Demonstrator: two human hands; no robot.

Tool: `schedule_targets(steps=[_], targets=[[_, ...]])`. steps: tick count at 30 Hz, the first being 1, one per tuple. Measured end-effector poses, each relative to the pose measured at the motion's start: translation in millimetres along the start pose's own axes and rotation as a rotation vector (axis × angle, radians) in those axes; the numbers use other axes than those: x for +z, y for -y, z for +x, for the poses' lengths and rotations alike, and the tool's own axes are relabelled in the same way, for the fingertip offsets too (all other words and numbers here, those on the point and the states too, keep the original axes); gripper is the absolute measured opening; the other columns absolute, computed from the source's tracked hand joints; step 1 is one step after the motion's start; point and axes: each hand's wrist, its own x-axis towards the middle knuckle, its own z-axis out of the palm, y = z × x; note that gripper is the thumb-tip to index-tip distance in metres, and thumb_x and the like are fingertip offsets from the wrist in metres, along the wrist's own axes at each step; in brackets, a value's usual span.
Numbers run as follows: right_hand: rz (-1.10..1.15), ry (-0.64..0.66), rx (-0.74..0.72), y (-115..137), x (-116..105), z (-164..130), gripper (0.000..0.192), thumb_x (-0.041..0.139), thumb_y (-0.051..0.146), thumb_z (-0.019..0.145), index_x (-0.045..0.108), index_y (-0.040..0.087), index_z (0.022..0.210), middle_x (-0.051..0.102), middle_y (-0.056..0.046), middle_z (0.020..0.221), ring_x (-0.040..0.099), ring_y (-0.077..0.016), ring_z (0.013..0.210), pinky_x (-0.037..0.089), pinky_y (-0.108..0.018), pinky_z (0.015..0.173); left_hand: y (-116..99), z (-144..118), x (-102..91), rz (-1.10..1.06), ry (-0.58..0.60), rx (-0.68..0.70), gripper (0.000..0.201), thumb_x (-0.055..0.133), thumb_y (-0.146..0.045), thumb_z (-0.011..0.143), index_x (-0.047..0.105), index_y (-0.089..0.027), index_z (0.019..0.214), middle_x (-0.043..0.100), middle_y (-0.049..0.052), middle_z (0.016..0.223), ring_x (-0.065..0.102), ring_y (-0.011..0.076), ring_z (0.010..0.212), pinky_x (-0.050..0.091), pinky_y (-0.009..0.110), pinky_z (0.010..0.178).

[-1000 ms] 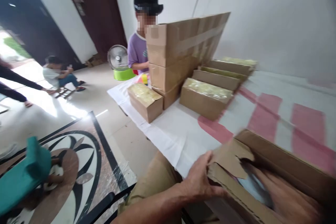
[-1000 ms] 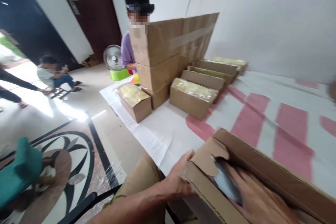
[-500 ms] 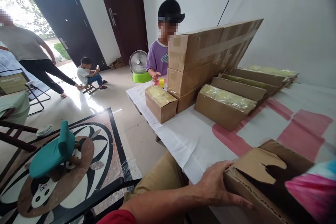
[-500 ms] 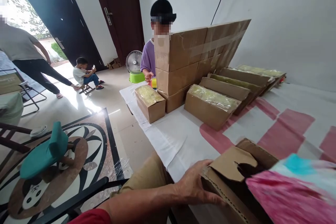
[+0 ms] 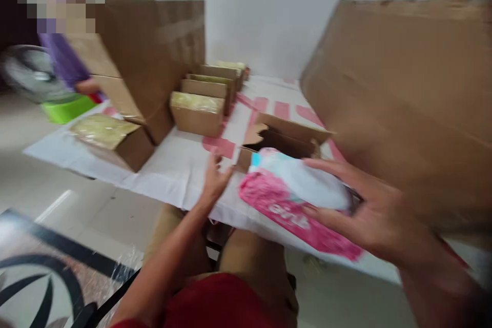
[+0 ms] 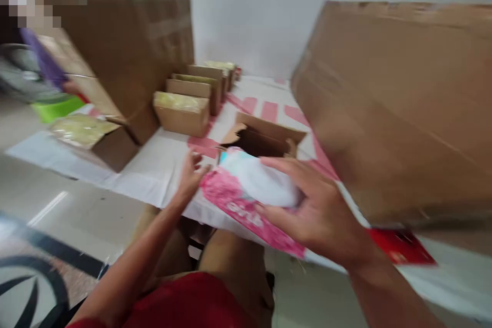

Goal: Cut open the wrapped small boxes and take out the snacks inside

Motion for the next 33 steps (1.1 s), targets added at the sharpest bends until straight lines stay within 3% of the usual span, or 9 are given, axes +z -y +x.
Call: schedule_targets(steps=[2,5,8,15,20,23,25,28,33], targets=[[0.023,0.090,0.021,10.2,-5.5,1.2,0.052,0.082,0.031,0.082,0.069,0.029,0.133,0.075,-0.007,0.126,0.072,-0.0298,0.111,0.060,-0.046,0.099,3.8,-20.8,-24.7,-0.108,-0.104,-0.054,0.095,0.081,-0.059,0.075,0.042,-0.020,0.152,0.055,0.022,0.148,0.056,0.0407,0.138,0.042,0.063,0.117],[0.060,0.163,0.014,17.0,9.6,18.2,0.052,0.080,0.027,0.078,0.071,0.024,0.129,0.076,-0.006,0.123,0.072,-0.0284,0.112,0.058,-0.045,0.100,-4.0,-56.0,-51.4,-0.252,0.090,-0.153,0.106,0.084,-0.071,0.069,0.043,-0.023,0.154,0.056,0.022,0.150,0.062,0.0408,0.131,0.054,0.057,0.105],[0.098,0.230,-0.032,26.6,28.0,36.1,0.054,0.080,0.027,0.078,0.070,0.022,0.131,0.075,-0.007,0.126,0.070,-0.0281,0.117,0.055,-0.045,0.104,-19.1,-78.7,-53.8,-0.334,0.225,-0.133,0.118,0.092,-0.067,0.063,0.038,-0.027,0.160,0.057,0.019,0.152,0.063,0.0400,0.131,0.057,0.052,0.103],[0.267,0.362,-0.154,46.2,42.3,71.3,0.063,0.087,0.042,0.080,0.068,0.024,0.138,0.069,-0.009,0.139,0.063,-0.0302,0.130,0.049,-0.051,0.115,-35.4,-78.0,-51.9,-0.465,-0.043,-0.067,0.113,0.095,-0.051,0.063,0.041,-0.023,0.158,0.067,0.018,0.139,0.071,0.0381,0.119,0.061,0.050,0.097],[0.393,0.113,0.075,40.0,55.7,40.7,0.073,0.085,0.060,0.080,0.064,0.033,0.144,0.056,-0.005,0.156,0.048,-0.0352,0.149,0.039,-0.057,0.123,-35.4,-79.5,-74.9,-0.442,-0.208,0.009,0.108,0.093,-0.055,0.063,0.045,-0.026,0.156,0.063,0.016,0.147,0.063,0.0374,0.132,0.057,0.049,0.107],[0.480,0.106,0.202,36.3,90.2,7.5,0.098,0.090,0.060,0.075,0.047,0.030,0.158,0.052,-0.011,0.161,0.052,-0.0380,0.145,0.045,-0.060,0.119,-32.6,-80.8,-84.4,-0.428,-0.294,0.048,0.103,0.092,-0.056,0.063,0.049,-0.028,0.152,0.063,0.014,0.146,0.063,0.0353,0.132,0.057,0.046,0.106],[0.545,0.119,0.264,38.9,117.3,-4.1,0.104,0.089,0.057,0.076,0.040,0.029,0.162,0.054,-0.013,0.159,0.056,-0.0370,0.141,0.048,-0.059,0.116,-32.4,-81.1,-86.5,-0.437,-0.319,0.054,0.097,0.091,-0.056,0.064,0.053,-0.027,0.148,0.067,0.013,0.138,0.066,0.0334,0.126,0.058,0.045,0.104],[0.604,0.007,0.311,50.2,142.8,3.4,0.091,0.084,0.051,0.084,0.041,0.027,0.161,0.057,-0.013,0.155,0.057,-0.0340,0.140,0.046,-0.055,0.119,-42.4,-78.1,-86.9,-0.439,-0.327,0.069,0.087,0.092,-0.052,0.063,0.058,-0.024,0.137,0.073,0.011,0.121,0.070,0.0309,0.115,0.059,0.044,0.099],[0.663,-0.162,0.231,69.9,137.3,44.8,0.082,0.080,0.048,0.087,0.046,0.025,0.157,0.062,-0.012,0.150,0.062,-0.0313,0.134,0.050,-0.051,0.117,-85.7,-59.9,-99.9,-0.422,-0.208,0.237,0.068,0.088,-0.033,0.062,0.062,-0.023,0.124,0.072,0.008,0.118,0.069,0.0308,0.113,0.057,0.045,0.100]])
